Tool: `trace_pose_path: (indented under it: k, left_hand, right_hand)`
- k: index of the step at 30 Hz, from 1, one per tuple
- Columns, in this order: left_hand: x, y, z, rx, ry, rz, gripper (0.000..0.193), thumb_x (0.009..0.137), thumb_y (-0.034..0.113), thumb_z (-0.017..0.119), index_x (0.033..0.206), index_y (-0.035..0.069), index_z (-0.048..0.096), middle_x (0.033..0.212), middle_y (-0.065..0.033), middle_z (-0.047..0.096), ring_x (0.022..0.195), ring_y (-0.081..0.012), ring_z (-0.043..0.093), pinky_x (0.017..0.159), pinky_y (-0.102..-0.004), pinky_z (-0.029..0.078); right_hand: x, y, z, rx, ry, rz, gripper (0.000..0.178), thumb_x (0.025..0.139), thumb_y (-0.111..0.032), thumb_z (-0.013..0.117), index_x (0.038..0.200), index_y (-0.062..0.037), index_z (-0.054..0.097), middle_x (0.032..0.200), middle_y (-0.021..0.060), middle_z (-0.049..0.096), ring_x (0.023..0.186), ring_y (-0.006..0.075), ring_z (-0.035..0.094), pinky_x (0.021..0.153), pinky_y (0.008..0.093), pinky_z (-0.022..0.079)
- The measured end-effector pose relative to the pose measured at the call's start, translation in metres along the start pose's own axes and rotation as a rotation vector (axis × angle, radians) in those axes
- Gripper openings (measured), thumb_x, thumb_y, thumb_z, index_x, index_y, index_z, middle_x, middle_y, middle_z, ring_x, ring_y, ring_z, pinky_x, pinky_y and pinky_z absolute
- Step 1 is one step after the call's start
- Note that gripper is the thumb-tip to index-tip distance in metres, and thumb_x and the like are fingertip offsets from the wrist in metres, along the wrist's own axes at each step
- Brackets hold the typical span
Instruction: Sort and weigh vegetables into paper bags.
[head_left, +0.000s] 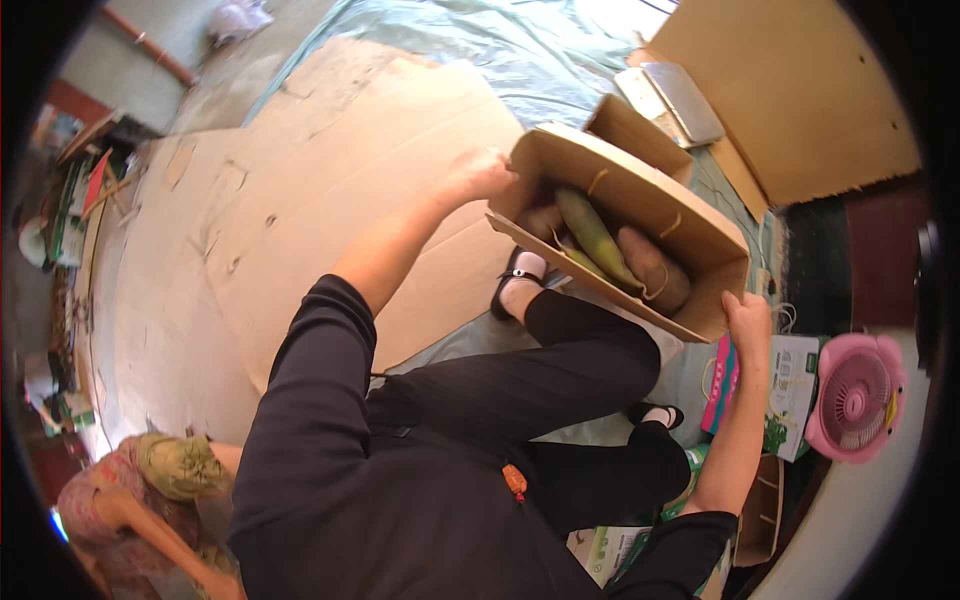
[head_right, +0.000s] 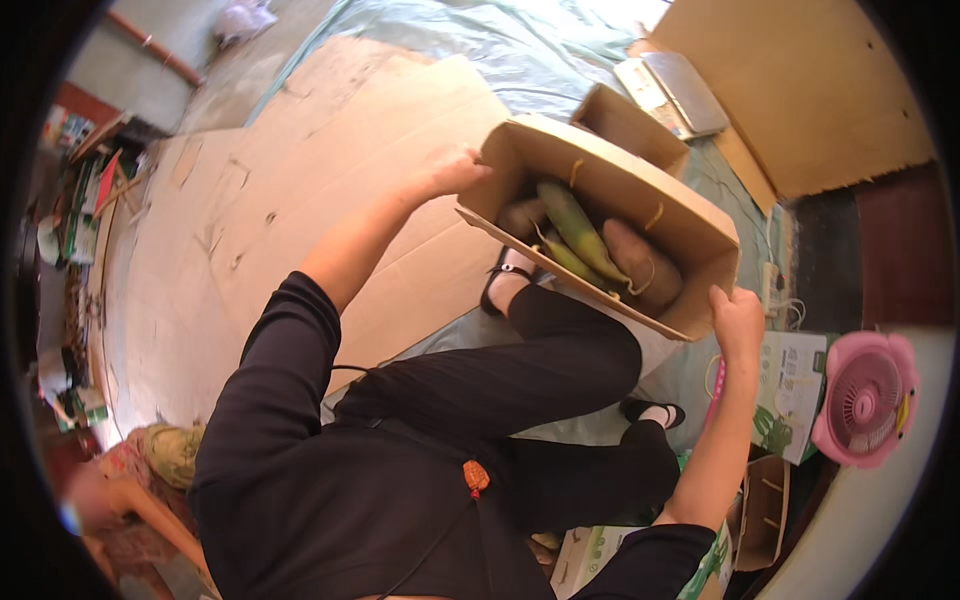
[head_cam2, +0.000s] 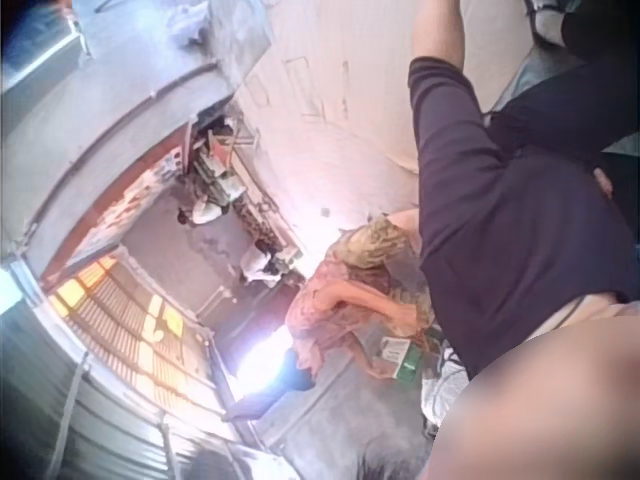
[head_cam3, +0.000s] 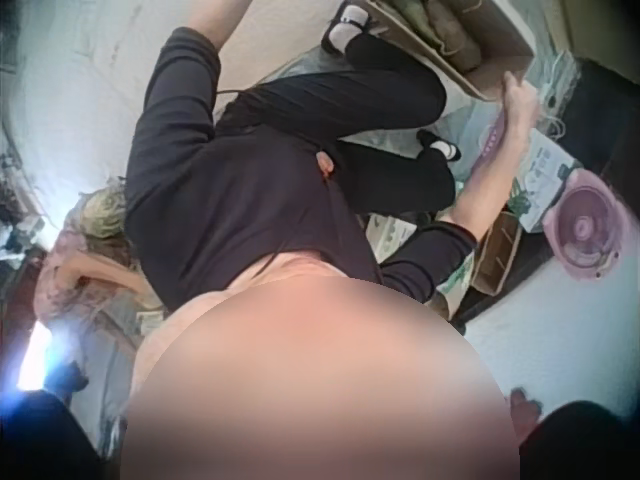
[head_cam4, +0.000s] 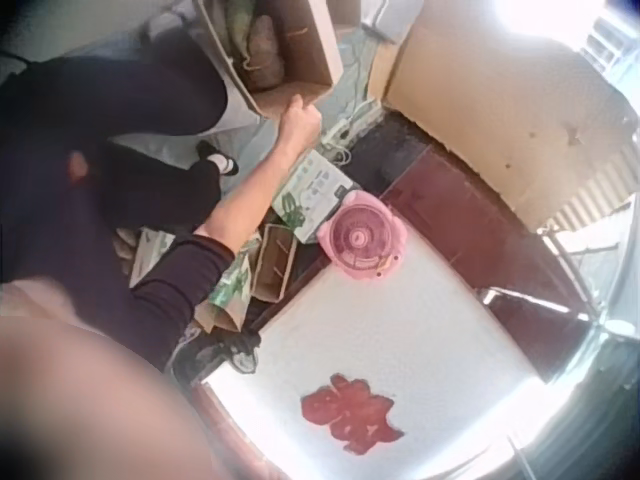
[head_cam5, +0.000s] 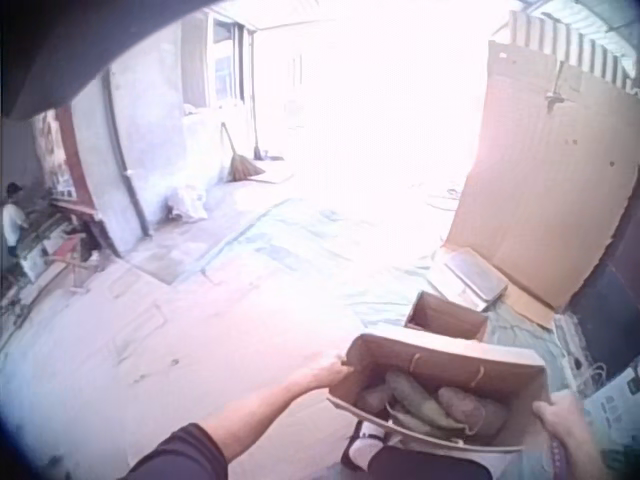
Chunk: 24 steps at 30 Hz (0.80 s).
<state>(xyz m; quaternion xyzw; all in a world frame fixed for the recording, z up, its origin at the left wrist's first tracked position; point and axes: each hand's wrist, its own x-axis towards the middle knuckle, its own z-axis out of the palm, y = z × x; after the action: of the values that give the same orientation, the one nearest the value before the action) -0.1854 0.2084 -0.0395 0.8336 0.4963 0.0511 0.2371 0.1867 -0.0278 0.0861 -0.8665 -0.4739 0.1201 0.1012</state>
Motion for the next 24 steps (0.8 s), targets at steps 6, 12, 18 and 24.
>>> trace_pose_path:
  k: [6, 12, 18, 24]
  left_hand:
    - [-0.096, -0.121, -0.042, 0.147, 0.049, -0.367, 0.037, 0.085, 0.041, 0.053, 0.096, 0.010, 0.069, 0.094, -0.0169, 0.068, 0.088, -0.0337, 0.065, 0.079, -0.0452, 0.051]
    - [-0.210, -0.238, -0.075, 0.282, 0.045, -0.716, 0.036, 0.083, 0.042, 0.057, 0.100, 0.013, 0.070, 0.098, -0.0161, 0.068, 0.092, -0.0337, 0.065, 0.080, -0.0457, 0.052]
    - [-0.287, -0.284, -0.064, 0.388, -0.008, -0.918, 0.033, 0.085, 0.035, 0.061, 0.104, 0.009, 0.068, 0.107, -0.0173, 0.066, 0.101, -0.0332, 0.062, 0.085, -0.0442, 0.050]
    - [-0.348, -0.308, -0.032, 0.217, 0.117, -1.055, 0.035, 0.086, 0.029, 0.062, 0.114, 0.009, 0.062, 0.114, -0.0177, 0.063, 0.105, -0.0343, 0.060, 0.087, -0.0463, 0.048]
  right_hand:
    - [0.010, -0.121, 0.084, -0.143, -0.022, -0.290, 0.035, 0.083, -0.037, 0.060, 0.087, -0.0035, 0.069, 0.089, 0.0218, 0.066, 0.085, 0.0394, 0.062, 0.073, 0.0473, 0.048]
    - [-0.037, -0.241, 0.186, -0.192, -0.343, -0.344, 0.036, 0.084, -0.037, 0.060, 0.094, -0.0044, 0.070, 0.102, 0.0175, 0.067, 0.098, 0.0356, 0.064, 0.086, 0.0451, 0.050]
    - [-0.108, -0.268, 0.274, -0.166, -0.929, -0.368, 0.039, 0.086, -0.043, 0.058, 0.092, -0.0072, 0.072, 0.101, 0.0156, 0.069, 0.097, 0.0287, 0.066, 0.084, 0.0415, 0.051]
    - [-0.109, -0.263, 0.254, 0.056, -0.790, -0.608, 0.045, 0.084, -0.051, 0.059, 0.086, -0.0068, 0.071, 0.089, 0.0189, 0.068, 0.090, 0.0351, 0.064, 0.080, 0.0449, 0.050]
